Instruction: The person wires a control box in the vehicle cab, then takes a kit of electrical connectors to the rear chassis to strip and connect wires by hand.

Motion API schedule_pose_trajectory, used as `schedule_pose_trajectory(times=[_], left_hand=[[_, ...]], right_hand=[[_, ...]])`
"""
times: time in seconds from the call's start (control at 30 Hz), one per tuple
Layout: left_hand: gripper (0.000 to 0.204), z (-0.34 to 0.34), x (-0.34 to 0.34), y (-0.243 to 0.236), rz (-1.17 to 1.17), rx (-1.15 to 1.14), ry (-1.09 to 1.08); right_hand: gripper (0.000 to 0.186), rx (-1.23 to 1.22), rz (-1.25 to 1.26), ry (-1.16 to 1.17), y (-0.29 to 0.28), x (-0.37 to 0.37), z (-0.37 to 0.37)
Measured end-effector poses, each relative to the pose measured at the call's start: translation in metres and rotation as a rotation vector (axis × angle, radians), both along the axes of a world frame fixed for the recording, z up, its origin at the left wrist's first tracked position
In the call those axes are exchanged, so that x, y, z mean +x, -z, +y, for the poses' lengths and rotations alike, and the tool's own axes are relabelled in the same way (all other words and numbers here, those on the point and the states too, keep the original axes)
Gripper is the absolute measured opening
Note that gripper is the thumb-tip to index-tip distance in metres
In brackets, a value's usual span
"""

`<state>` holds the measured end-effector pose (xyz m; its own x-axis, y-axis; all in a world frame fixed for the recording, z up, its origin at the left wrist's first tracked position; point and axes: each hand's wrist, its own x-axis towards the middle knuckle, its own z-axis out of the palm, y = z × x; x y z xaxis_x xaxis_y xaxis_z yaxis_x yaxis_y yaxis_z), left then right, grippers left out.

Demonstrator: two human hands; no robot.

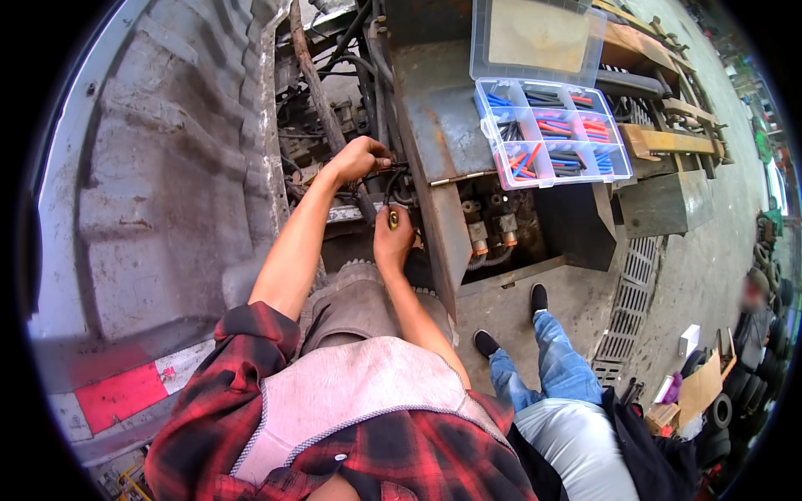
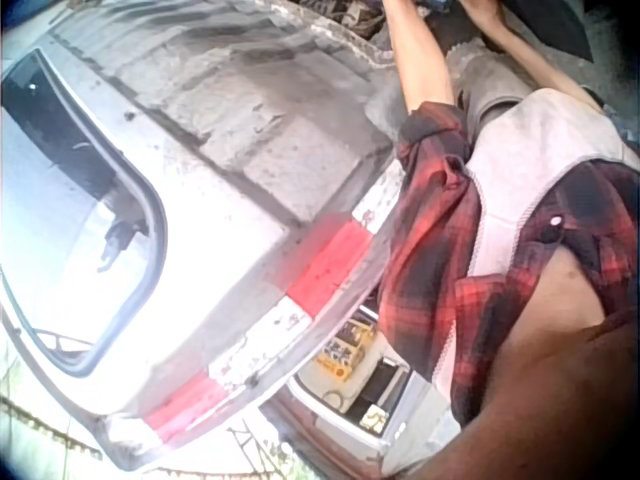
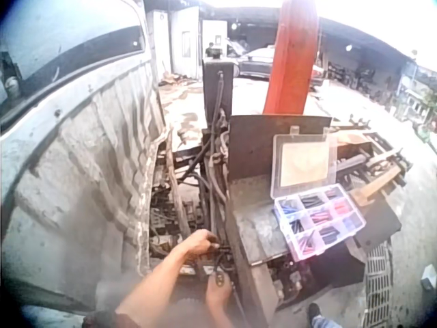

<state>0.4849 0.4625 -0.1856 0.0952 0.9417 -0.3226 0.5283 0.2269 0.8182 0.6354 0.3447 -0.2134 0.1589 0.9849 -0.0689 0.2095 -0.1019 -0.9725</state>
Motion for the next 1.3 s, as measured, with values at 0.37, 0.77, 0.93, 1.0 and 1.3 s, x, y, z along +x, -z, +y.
schedule_pose_trajectory(times=[0.37,0.77,0.93,1.0,1.3], left_hand=[[0.017,-0.006,0.001,-0.007,-0.247,-0.157,0.001],[0.038,0.008,0.002,-0.021,0.012,-0.192,0.085],[0.036,0.007,0.005,-0.022,-0.107,-0.299,-0.016],[0.032,0.006,0.000,-0.021,-0.157,-0.347,-0.025],[0.024,0.010,-0.005,-0.015,-0.337,-0.423,0.050]], right_hand=[[0.020,-0.044,-0.027,-0.052,0.007,-0.003,0.005],[0.023,-0.025,-0.081,-0.095,-0.001,-0.022,0.015],[0.025,-0.055,-0.064,-0.120,0.008,-0.020,0.020],[0.027,-0.043,-0.015,-0.083,0.008,-0.022,0.019],[0.037,-0.122,0.125,0.027,-0.017,-0.024,0.025]])
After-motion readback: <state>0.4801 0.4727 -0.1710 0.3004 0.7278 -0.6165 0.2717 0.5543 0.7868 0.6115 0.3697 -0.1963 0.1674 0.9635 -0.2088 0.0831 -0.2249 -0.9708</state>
